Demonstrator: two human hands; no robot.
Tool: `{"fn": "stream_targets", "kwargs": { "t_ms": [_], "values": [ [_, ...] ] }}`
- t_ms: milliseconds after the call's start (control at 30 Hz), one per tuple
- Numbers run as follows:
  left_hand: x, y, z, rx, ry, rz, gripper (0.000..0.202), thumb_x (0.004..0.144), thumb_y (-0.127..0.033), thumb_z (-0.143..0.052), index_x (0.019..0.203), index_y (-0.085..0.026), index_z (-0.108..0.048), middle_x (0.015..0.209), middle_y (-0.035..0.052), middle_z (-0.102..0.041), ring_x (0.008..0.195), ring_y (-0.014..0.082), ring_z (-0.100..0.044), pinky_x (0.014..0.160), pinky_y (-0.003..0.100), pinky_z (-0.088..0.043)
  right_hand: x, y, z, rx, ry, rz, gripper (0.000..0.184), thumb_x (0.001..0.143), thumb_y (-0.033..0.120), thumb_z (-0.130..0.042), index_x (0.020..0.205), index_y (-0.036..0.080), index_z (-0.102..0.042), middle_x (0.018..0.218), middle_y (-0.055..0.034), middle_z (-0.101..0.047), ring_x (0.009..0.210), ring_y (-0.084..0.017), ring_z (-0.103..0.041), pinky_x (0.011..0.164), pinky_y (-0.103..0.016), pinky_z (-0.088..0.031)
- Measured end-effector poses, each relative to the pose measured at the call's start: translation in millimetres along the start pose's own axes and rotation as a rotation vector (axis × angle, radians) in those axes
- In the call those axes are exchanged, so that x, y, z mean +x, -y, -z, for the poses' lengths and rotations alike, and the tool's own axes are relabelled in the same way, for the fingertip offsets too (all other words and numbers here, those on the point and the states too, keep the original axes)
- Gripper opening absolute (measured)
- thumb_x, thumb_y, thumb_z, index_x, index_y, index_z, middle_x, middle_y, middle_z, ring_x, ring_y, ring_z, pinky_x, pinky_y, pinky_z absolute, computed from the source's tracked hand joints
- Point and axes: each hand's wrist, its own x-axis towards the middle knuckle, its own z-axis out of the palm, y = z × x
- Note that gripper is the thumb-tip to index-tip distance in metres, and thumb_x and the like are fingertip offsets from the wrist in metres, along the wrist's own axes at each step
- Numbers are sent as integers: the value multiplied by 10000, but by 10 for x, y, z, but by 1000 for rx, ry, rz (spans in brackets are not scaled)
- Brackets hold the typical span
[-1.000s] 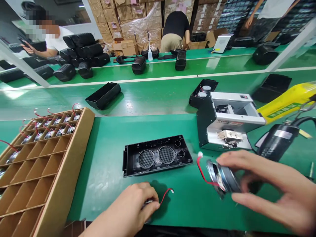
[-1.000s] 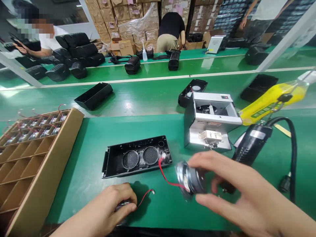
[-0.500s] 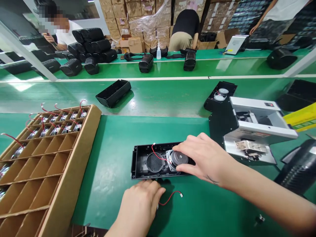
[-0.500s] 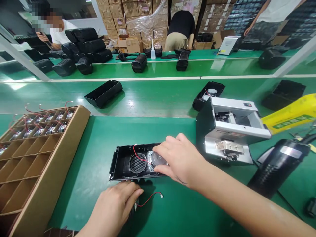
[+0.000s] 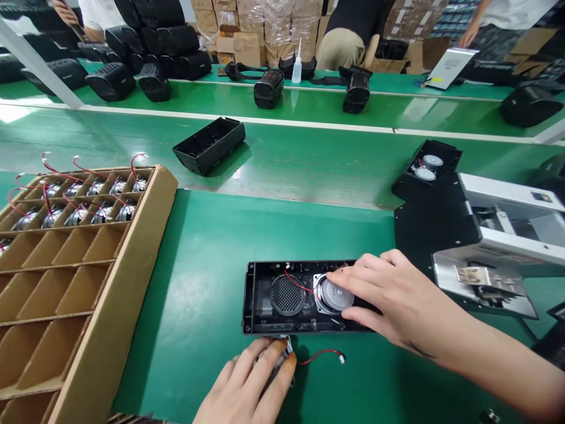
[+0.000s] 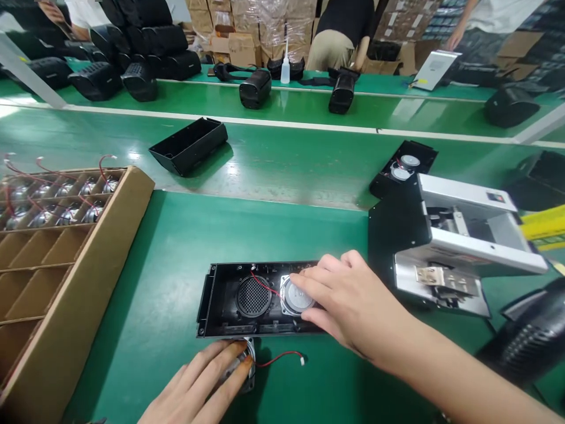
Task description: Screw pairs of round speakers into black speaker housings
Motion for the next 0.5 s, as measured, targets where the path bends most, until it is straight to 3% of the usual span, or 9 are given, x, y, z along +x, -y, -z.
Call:
{"fn": "stream_targets", "kwargs": {
  "t_ms": [67, 133, 267, 367, 500],
  "values": [
    [-43, 8, -39, -61, 1, 25, 440, 1066, -254, -378, 1434, -271, -620, 1485, -42, -537, 1314, 174, -560, 937, 261, -597, -16, -27, -1, 56, -12, 30, 321, 1087, 446, -448, 1342, 279, -545, 1224, 70, -665, 952, -135, -550, 768, -337, -258],
    [-57, 23, -54, -81, 2, 40, 524, 960, -119, -414, 1429, -236, -619, 1467, -19, -546, 1305, 154, -568, 969, 245, -582, -24, -50, -15, 109, -33, 36, 320, 1055, 396, -544, 1355, 284, -540, 1266, 81, -655, 964, -115, -554, 796, -340, -277],
    [-71, 68, -39, -50, 11, 58, 598, 871, -125, -424, 1440, -194, -595, 1392, 37, -596, 1237, 142, -624, 886, 217, -596, -21, -67, -40, 112, -61, 41, 324, 1030, 379, -597, 1338, 283, -560, 1252, 87, -662, 958, -113, -555, 822, -350, -295],
    [-89, 94, -41, -38, 10, 37, 570, 904, -128, -422, 1448, -190, -583, 1394, 19, -601, 1237, 120, -621, 920, 200, -579, -22, -64, -38, 102, -74, 54, 316, 1042, 397, -580, 1332, 274, -567, 1242, 81, -667, 956, -111, -560, 826, -351, -300],
    [-112, 111, -63, -61, 31, 32, 502, 982, -263, -485, 1471, -186, -562, 1430, 18, -583, 1265, 135, -606, 956, 215, -569, -38, -55, -30, 90, -32, 18, 357, 1022, 371, -615, 1363, 302, -538, 1285, 66, -656, 1005, -131, -561, 858, -366, -308]
  ]
}}
